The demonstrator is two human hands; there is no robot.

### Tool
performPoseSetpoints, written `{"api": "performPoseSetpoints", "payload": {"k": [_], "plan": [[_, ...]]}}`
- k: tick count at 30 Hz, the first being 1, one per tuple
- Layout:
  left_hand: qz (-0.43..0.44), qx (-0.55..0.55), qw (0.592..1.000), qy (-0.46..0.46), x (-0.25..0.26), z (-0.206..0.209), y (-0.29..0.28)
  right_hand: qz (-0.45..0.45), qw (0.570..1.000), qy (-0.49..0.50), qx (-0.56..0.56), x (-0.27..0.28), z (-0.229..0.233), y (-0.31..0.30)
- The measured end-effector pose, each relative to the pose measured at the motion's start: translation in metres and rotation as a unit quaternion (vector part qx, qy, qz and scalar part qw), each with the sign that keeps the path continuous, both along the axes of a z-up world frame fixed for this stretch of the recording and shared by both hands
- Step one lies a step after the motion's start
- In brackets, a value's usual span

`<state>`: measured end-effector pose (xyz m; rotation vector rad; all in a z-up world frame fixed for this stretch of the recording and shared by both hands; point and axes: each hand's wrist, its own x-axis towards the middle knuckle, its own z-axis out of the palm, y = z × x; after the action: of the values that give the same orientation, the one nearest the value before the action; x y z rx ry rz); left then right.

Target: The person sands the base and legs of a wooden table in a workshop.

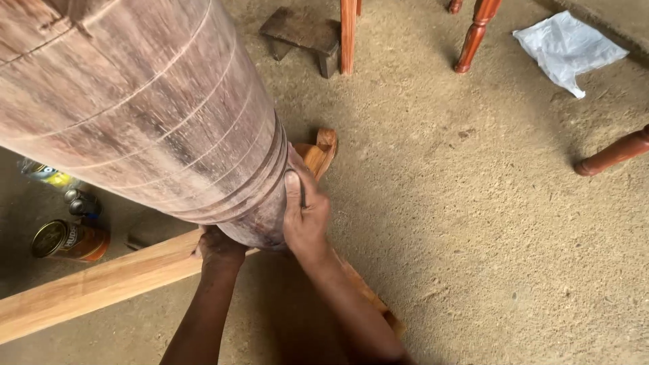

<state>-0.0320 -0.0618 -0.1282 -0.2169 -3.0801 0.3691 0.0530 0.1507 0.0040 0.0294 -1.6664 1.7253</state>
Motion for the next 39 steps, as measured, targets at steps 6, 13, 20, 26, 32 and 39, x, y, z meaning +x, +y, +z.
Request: {"api": "performPoseSetpoints", "payload": {"k": [6, 13, 20, 26, 32, 39], "plan": [[0.038, -0.248, 0.955, -0.160, 0.000, 0.048, 0.020, -0.055, 0.988, 0.059, 0.132, 0.065, -0.023, 0.006], [-0.079, -0.015, 0.996, 0.045, 0.059, 0.040, 0.006, 0.130, 0.973, -0.143, -0.124, 0.088, -0.017, 0.116], [0.088, 0.490, 0.864, -0.072, 0.197, 0.185, 0.100, 0.264, 0.944, -0.174, -0.090, 0.106, 0.029, 0.138], [-0.053, 0.761, 0.636, -0.117, 0.187, 0.143, 0.132, 0.216, 0.951, -0.097, -0.198, 0.108, 0.033, 0.095], [0.102, 0.880, 0.458, -0.077, 0.187, 0.148, 0.165, 0.179, 0.826, -0.016, -0.535, 0.110, 0.020, 0.039], [-0.130, 0.615, 0.681, 0.376, 0.125, 0.155, 0.111, -0.130, 0.985, 0.010, -0.116, 0.082, -0.014, 0.038]]}}
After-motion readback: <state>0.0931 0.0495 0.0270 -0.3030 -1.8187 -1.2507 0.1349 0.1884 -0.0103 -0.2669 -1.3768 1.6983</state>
